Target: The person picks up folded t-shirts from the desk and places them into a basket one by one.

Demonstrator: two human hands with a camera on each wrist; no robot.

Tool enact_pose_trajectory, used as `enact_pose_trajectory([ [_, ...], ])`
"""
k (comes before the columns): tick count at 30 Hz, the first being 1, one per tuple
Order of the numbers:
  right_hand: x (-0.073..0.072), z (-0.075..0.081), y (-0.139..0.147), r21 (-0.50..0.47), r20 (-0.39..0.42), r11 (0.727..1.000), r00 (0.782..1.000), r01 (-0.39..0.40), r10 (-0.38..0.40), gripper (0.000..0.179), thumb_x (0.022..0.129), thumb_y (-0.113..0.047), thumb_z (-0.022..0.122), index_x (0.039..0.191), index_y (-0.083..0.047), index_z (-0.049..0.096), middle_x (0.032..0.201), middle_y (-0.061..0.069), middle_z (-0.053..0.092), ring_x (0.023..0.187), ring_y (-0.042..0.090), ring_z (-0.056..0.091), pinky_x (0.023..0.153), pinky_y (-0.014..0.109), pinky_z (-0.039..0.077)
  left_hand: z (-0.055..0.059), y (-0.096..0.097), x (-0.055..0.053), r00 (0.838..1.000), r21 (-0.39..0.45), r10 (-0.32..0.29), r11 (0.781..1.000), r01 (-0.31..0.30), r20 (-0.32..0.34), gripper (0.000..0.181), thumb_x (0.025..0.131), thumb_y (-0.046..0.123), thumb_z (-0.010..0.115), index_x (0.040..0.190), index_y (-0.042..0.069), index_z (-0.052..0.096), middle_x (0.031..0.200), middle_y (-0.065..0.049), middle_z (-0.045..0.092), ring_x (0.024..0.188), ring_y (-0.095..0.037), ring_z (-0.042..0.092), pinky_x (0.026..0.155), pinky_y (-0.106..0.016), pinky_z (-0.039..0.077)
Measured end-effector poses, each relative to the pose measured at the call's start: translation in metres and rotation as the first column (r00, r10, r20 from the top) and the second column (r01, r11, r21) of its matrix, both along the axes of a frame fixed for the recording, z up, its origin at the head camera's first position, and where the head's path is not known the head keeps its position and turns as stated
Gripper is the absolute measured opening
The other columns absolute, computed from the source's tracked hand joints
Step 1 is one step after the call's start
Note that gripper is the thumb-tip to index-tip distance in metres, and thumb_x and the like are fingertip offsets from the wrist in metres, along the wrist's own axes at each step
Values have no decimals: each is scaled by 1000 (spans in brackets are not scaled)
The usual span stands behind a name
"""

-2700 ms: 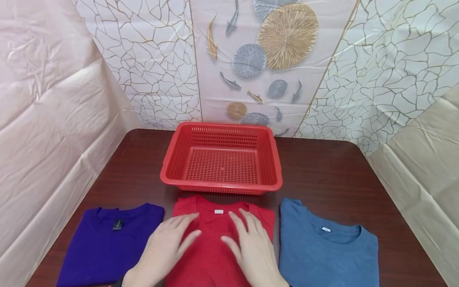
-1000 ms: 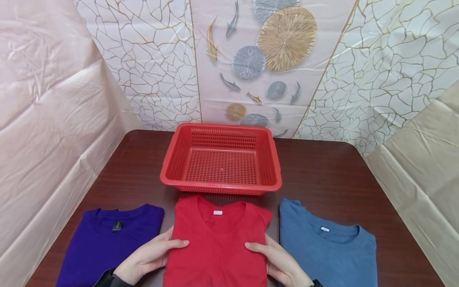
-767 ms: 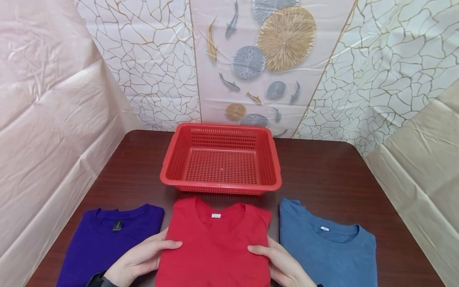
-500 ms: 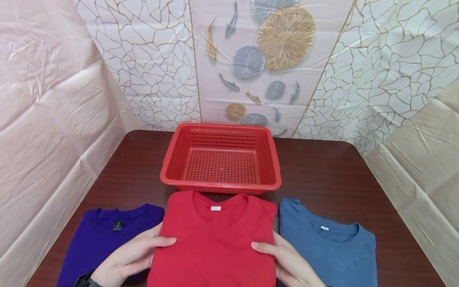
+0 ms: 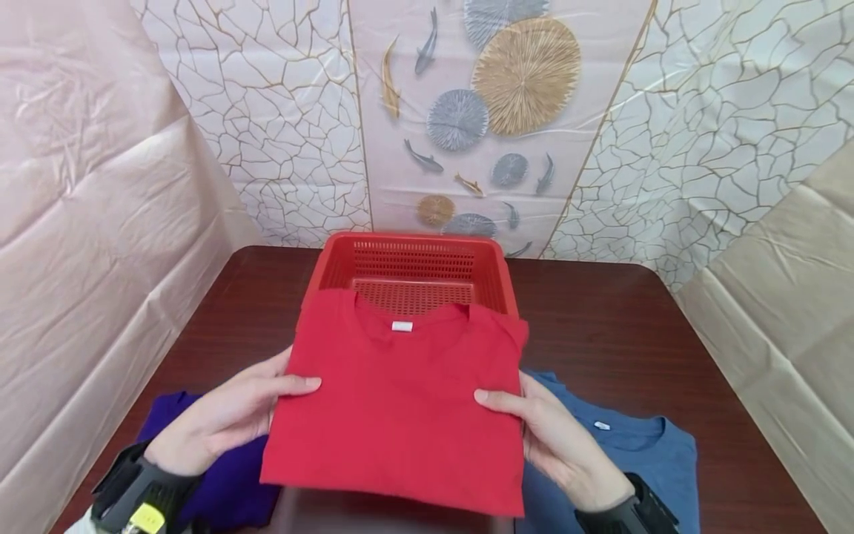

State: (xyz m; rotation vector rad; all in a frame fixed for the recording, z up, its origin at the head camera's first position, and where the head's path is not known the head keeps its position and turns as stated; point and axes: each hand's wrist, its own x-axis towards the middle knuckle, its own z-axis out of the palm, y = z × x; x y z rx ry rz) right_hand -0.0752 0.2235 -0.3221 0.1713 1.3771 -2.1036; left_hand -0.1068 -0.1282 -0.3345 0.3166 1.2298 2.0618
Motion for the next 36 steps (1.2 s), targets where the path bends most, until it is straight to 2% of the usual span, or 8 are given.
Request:
enact_pose_trajectory([
  [4,-21,12,1,-1,-38,999,998,52,-52,50,95,-13,48,137,-11,21,121,5,55,117,26,50,90,39,49,10,5,-28,1000,-29,30,999,-30,-1,52,93,3,45,140,14,26,115,-8,60,107,-29,57,82,-42,54],
  [10,-65,17,5,8,-77,996,993,90,-89,46,94,-13,50,133,-11,27,116,5,56,109,24,56,83,38,53,12,13,-76,998,-99,67,993,-68,-11,49,92,6,48,138,18,33,115,-9,57,106,-29,58,79,-42,55],
  [17,-118,7,9,14,-31,993,993,114,-113,50,91,-16,55,134,-16,29,122,6,51,109,23,55,82,36,54,6,26,-127,988,-191,153,971,-145,27,56,90,14,55,140,26,34,129,-10,46,115,-29,50,80,-39,55],
  [23,-160,-8,10,129,-29,985,993,115,-112,55,90,-23,58,135,-17,27,124,3,47,108,19,52,80,32,54,-9,37,-163,969,-219,237,951,-218,66,62,89,16,57,142,33,31,134,-9,42,118,-26,46,81,-36,52],
  [27,-183,-22,10,196,-48,970,990,141,-134,55,89,-21,59,135,-14,30,118,1,52,103,17,55,77,31,54,-24,42,-181,957,-236,277,939,-250,86,64,88,17,58,143,32,29,134,-8,42,118,-25,45,84,-37,50],
  [30,-196,-34,8,250,-79,955,987,157,-141,55,89,-16,58,137,-13,30,113,1,54,97,16,57,73,30,55,-38,44,-190,952,-260,295,928,-265,81,66,88,17,58,144,33,27,135,-8,40,118,-26,43,90,-41,46],
  [33,-204,-43,5,318,-107,934,985,161,-133,60,90,-12,56,142,-13,26,114,2,51,98,17,55,74,30,52,-50,46,-194,950,-298,305,915,-272,70,66,89,15,57,145,33,26,135,-9,40,118,-27,43,94,-45,41],
  [36,-207,-49,-2,374,-125,917,988,136,-96,66,90,-7,52,147,-14,18,124,6,43,105,21,50,81,33,47,-57,47,-194,941,-350,329,892,-285,72,66,89,13,55,145,30,26,134,-10,41,116,-28,43,95,-47,39],
])
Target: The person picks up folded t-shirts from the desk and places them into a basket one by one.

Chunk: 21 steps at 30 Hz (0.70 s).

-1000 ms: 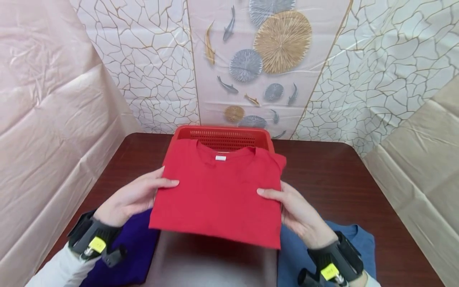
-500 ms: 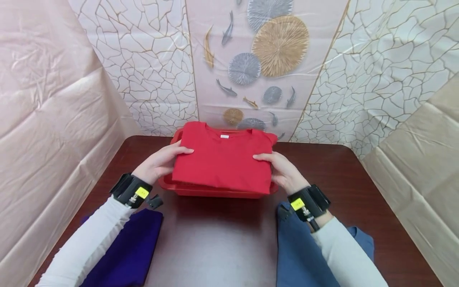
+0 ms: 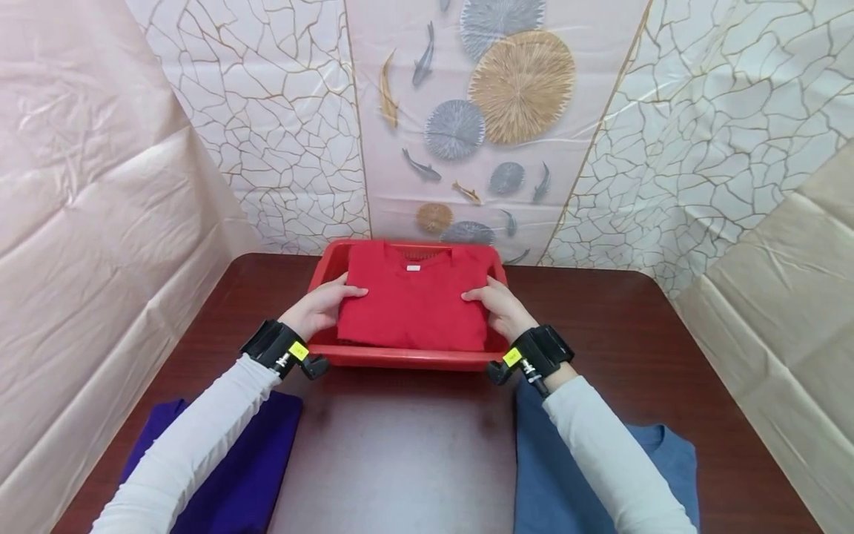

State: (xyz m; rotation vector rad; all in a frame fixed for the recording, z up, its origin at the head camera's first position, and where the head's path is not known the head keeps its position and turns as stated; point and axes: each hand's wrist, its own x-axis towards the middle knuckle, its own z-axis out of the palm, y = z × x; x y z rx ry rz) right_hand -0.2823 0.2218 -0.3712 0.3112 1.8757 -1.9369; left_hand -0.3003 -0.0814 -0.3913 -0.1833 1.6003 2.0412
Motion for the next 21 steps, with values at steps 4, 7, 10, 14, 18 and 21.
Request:
enact_pose_trajectory([
  [4,-2,-9,-7,24,5,999,999,-39,39,75,89,-1,48,150,-15,7,140,12,33,114,24,43,97,39,39,-4,1,4,1000,-59,16,998,-14,26,70,89,10,54,148,27,20,136,-11,40,115,-28,43,99,-47,38],
  [7,0,-15,-7,35,23,998,999,-45,44,77,89,0,45,150,-15,2,144,15,28,116,26,42,106,44,32,-5,1,7,999,-102,-3,995,7,34,73,89,8,52,149,22,13,139,-13,38,118,-29,42,104,-47,36],
  [10,5,-18,-6,79,27,995,998,-65,63,76,90,-4,45,150,-14,-1,145,19,26,121,31,39,110,49,26,-3,0,10,1000,-163,-6,987,11,30,73,89,9,52,149,17,12,141,-16,37,121,-30,41,107,-48,33],
  [14,16,-16,-6,321,-104,938,979,-132,174,72,92,-14,48,150,-12,4,150,22,18,129,35,27,111,54,22,2,-3,15,991,-344,-39,939,-9,-131,76,88,15,54,148,12,8,145,-17,29,126,-30,33,109,-51,28],
  [18,25,-15,-8,735,-273,656,810,-173,519,59,90,-16,53,145,-11,31,148,20,30,131,34,29,107,57,28,6,3,20,846,-688,-340,725,-42,-411,60,89,17,54,143,8,28,146,-17,31,129,-28,30,108,-52,29],
  [21,28,-17,-10,883,-233,428,612,-193,756,49,88,-17,57,136,-13,47,144,20,38,128,34,35,101,57,37,6,9,25,676,-885,-631,461,-67,-381,42,90,17,55,131,12,52,136,-13,49,123,-25,41,103,-49,37],
])
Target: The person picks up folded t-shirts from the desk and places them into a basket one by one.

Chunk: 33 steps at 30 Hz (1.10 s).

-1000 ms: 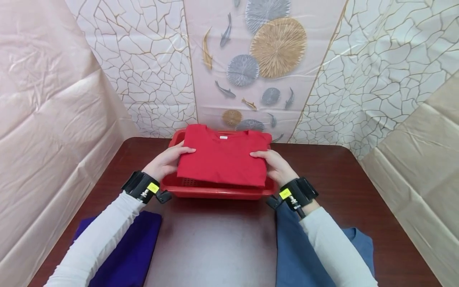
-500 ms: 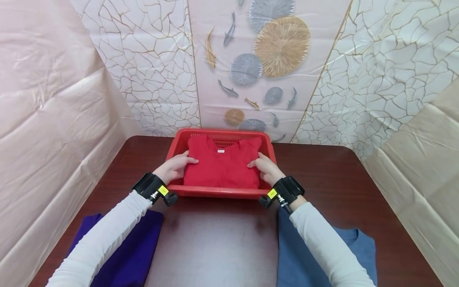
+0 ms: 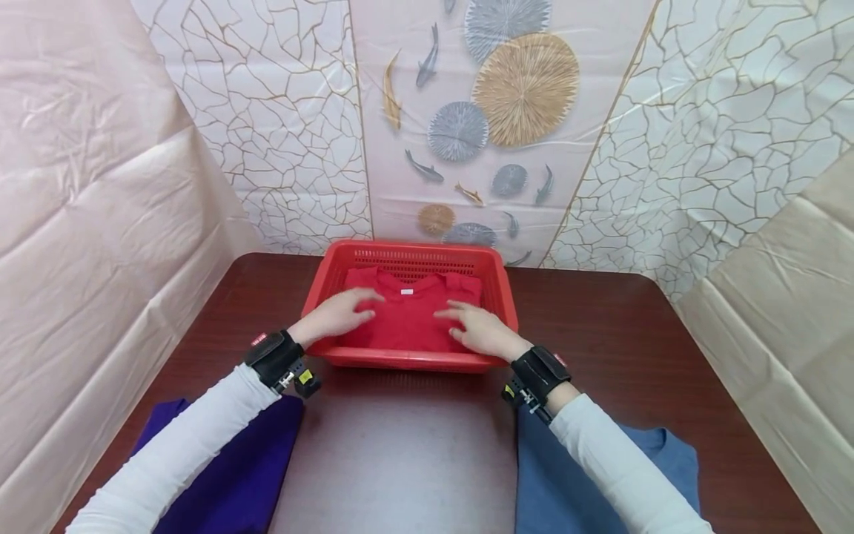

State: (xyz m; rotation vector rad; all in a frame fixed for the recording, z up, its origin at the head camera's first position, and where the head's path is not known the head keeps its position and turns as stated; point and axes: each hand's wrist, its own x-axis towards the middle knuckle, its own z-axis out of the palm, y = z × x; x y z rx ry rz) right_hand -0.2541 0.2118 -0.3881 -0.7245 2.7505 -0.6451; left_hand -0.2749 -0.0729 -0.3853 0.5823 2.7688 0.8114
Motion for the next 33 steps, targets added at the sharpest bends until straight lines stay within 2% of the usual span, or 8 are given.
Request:
enact_pose_trajectory([
  [4,3,-2,-1,67,138,992,986,-106,96,45,87,-23,59,132,-20,54,141,15,44,126,33,39,97,55,42,-3,4,10,987,-241,-146,958,157,62,36,89,19,57,124,18,61,123,-7,61,107,-22,52,95,-46,44],
  [10,0,-4,-3,71,201,993,976,-97,81,44,85,-19,60,129,-20,57,138,13,49,124,31,41,96,53,43,-8,2,9,980,-291,-155,939,184,122,35,89,22,57,123,20,62,122,-7,62,104,-21,53,92,-44,44],
  [14,0,-5,-8,61,9,998,1000,-3,3,34,84,-21,64,119,-20,65,116,7,65,97,21,58,78,41,53,-8,1,9,995,-257,-95,961,97,19,31,88,26,59,117,18,66,103,-3,68,88,-17,58,81,-38,50],
  [17,8,-2,-17,-36,-244,992,962,118,-124,23,83,-28,67,105,-22,69,94,-2,69,68,11,57,55,30,50,-3,3,20,988,-174,-2,984,-25,-155,22,88,28,60,103,16,70,75,1,66,64,-13,56,61,-30,50],
  [20,27,6,-34,-166,-455,976,867,140,-202,16,82,-37,67,92,-25,65,79,-8,64,53,7,48,44,27,43,5,3,40,930,-88,70,990,-109,-362,16,87,30,59,85,17,67,57,3,54,51,-11,48,46,-27,43],
  [23,54,13,-59,-206,-604,976,776,65,-179,19,84,-44,61,80,-25,60,67,-11,56,49,4,42,41,25,39,15,-1,67,835,-42,114,986,-162,-538,21,88,32,57,71,19,58,53,5,47,49,-10,44,40,-26,38],
  [26,84,9,-87,-183,-682,983,724,-29,-106,25,85,-46,57,70,-26,53,59,-13,46,49,0,38,40,21,35,19,-11,96,761,-23,138,980,-197,-634,25,88,34,57,67,20,53,53,5,48,48,-11,46,37,-27,35],
  [33,134,-25,-144,7,-757,984,642,-179,122,26,85,-43,57,68,-24,54,63,-12,51,54,3,45,36,19,34,-3,-60,148,705,-9,240,944,-330,-668,32,89,41,56,64,22,50,53,1,54,45,-24,51,32,-33,30],
])
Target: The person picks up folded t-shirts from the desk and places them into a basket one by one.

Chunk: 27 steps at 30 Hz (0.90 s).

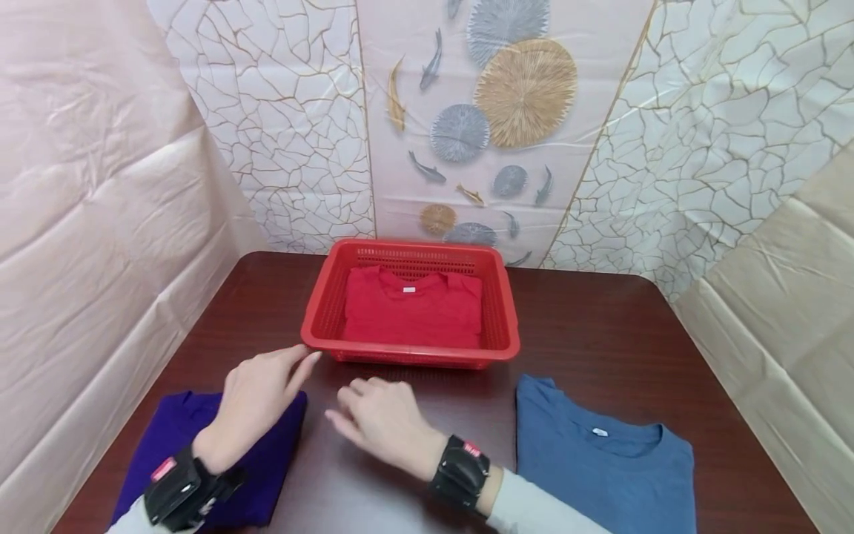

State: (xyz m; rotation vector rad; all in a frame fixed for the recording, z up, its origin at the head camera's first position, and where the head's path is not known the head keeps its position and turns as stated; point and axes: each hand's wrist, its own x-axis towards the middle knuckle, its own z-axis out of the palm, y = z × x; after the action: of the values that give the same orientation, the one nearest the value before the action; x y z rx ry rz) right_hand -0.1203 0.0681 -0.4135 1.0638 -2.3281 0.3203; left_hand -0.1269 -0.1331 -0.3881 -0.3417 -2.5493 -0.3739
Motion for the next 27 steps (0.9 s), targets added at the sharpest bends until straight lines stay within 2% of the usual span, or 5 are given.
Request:
enact_pose_trajectory([
  [10,14,-35,-32,246,53,969,998,13,-26,35,84,-51,57,87,-18,68,84,-2,52,75,14,47,55,26,47,-44,-118,44,938,22,335,941,-338,86,32,85,34,62,74,4,55,67,-20,58,51,-39,50,32,-49,34],
  [19,12,-39,-59,251,225,967,974,-46,-12,45,88,-54,48,101,-17,69,87,0,50,75,13,45,44,23,44,-55,-179,68,719,-61,385,899,-433,579,67,91,59,37,93,-6,52,85,-36,58,67,-53,53,45,-56,42],
  [24,8,-35,-71,153,504,979,863,-133,38,41,90,-50,50,101,-17,72,90,-4,59,78,5,48,52,18,42,-56,-184,63,697,-11,270,936,-352,664,76,92,60,32,111,-10,53,105,-38,58,86,-54,54,61,-61,46],
  [26,6,-34,-75,69,642,987,764,-146,69,38,89,-47,52,102,-17,72,88,-5,65,78,0,51,59,16,43,-56,-187,61,694,37,202,949,-313,691,75,93,56,35,115,-14,50,111,-38,56,93,-53,53,69,-62,45],
  [27,6,-34,-78,-12,741,990,663,-142,104,36,89,-44,54,101,-15,72,87,-4,67,77,-2,54,62,16,45,-57,-189,61,694,68,168,952,-299,700,74,93,54,36,117,-14,49,112,-38,55,96,-52,53,72,-61,45],
])
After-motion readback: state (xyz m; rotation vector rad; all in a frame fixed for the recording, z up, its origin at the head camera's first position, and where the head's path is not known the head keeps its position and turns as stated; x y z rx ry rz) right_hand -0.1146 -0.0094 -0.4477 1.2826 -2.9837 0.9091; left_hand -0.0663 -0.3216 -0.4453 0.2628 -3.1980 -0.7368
